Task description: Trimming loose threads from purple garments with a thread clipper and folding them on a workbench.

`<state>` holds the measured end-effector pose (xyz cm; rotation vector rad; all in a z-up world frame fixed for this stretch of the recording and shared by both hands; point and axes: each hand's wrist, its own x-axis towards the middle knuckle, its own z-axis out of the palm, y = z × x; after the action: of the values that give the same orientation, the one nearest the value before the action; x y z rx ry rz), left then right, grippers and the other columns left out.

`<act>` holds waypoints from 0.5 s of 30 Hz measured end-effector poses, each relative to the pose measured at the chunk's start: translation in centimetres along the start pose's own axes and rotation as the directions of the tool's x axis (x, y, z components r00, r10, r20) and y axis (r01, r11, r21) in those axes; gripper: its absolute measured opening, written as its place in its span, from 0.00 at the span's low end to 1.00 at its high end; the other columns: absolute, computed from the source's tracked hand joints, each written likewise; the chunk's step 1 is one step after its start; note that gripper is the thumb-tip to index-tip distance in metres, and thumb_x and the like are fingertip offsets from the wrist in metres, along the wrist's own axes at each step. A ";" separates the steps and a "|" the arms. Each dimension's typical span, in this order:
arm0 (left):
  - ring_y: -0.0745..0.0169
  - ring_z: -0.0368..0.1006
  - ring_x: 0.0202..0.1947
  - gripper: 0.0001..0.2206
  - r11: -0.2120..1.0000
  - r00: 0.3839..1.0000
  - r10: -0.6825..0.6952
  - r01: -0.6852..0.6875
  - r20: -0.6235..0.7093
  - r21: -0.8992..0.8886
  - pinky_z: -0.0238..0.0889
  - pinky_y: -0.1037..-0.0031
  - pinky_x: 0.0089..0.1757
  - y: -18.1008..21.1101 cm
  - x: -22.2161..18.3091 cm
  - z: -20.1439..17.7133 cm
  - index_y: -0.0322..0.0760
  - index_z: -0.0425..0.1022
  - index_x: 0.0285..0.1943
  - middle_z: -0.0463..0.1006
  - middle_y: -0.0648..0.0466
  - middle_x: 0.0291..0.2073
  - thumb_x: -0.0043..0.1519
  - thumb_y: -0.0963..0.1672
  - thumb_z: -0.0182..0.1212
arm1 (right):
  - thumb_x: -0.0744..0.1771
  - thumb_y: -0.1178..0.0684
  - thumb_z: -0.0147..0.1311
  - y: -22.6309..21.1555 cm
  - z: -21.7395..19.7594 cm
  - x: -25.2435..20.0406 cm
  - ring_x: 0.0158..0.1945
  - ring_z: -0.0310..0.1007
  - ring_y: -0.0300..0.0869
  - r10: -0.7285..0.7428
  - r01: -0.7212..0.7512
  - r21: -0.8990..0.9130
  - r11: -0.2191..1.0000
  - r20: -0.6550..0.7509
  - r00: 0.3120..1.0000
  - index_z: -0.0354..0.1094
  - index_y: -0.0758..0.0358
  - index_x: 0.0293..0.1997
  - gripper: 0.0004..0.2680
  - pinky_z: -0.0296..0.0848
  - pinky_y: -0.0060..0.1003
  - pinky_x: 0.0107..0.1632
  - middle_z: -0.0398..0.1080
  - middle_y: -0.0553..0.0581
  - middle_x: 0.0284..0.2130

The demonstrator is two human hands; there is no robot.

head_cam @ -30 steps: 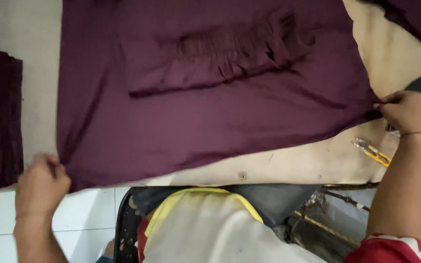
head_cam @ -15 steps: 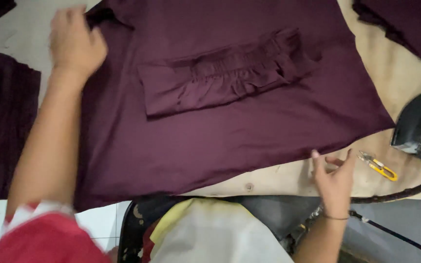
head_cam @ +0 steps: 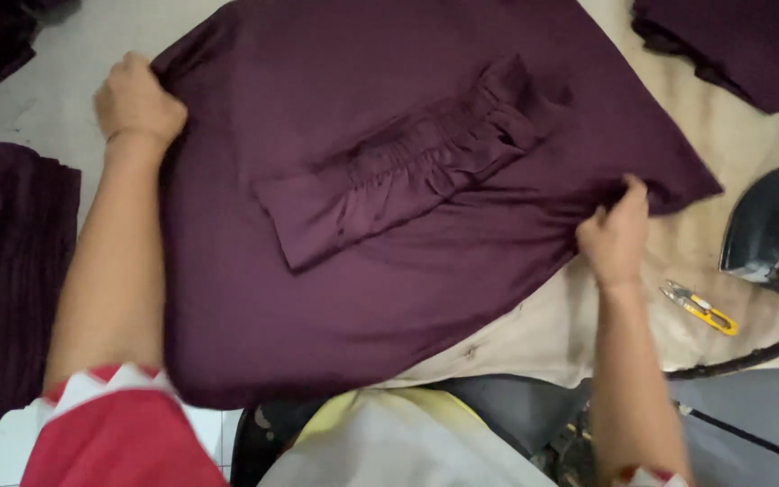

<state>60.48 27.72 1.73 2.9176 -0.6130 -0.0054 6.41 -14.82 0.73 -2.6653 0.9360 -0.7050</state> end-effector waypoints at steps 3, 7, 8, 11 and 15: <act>0.27 0.78 0.36 0.15 0.982 0.991 0.056 -0.033 -0.121 0.183 0.60 0.46 0.42 -3.7 -4.2 0.9 0.31 0.72 0.50 0.81 0.38 0.40 0.55 0.42 0.53 | 0.62 0.65 0.44 0.0 0.3 8.7 0.51 0.65 0.76 0.085 -0.074 -0.058 0.996 0.216 0.973 0.54 0.77 0.63 0.21 0.65 0.65 0.51 0.64 0.82 0.50; 0.28 0.76 0.34 0.13 0.996 0.997 -0.041 0.045 -0.061 0.072 0.56 0.47 0.45 -3.6 -11.2 -0.9 0.31 0.71 0.50 0.80 0.38 0.40 0.58 0.42 0.51 | 0.60 0.67 0.48 4.1 6.1 18.5 0.46 0.66 0.75 -0.153 0.151 0.029 0.988 0.068 0.986 0.55 0.75 0.61 0.21 0.64 0.62 0.53 0.66 0.81 0.45; 0.24 0.76 0.35 0.14 0.998 0.997 -0.056 0.058 -0.047 0.040 0.61 0.43 0.39 -3.4 -12.4 -1.2 0.30 0.71 0.51 0.80 0.35 0.39 0.59 0.42 0.53 | 0.65 0.60 0.58 3.5 6.5 19.6 0.49 0.69 0.72 -0.047 0.045 0.054 0.998 0.043 0.998 0.52 0.73 0.60 0.20 0.67 0.59 0.54 0.68 0.80 0.48; 0.23 0.75 0.35 0.13 0.998 0.998 -0.061 0.061 -0.026 0.005 0.64 0.40 0.32 -4.0 -14.2 -1.0 0.30 0.69 0.52 0.79 0.35 0.38 0.62 0.44 0.54 | 0.70 0.49 0.68 1.1 5.9 17.3 0.59 0.70 0.64 0.089 -0.101 0.174 0.980 0.076 0.993 0.44 0.73 0.62 0.27 0.67 0.50 0.60 0.67 0.77 0.57; 0.22 0.75 0.36 0.14 0.998 0.994 -0.069 0.068 0.081 0.017 0.65 0.42 0.36 -4.0 -13.2 -1.4 0.29 0.67 0.50 0.79 0.34 0.37 0.62 0.45 0.52 | 0.66 0.27 0.61 -6.1 -1.0 6.9 0.65 0.66 0.53 0.430 -0.503 0.138 0.853 0.362 0.828 0.32 0.73 0.75 0.44 0.60 0.45 0.65 0.65 0.74 0.59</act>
<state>50.04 36.83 2.08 2.9631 -0.5272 -0.1294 13.79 -14.53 6.31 -2.1257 1.2609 -0.2370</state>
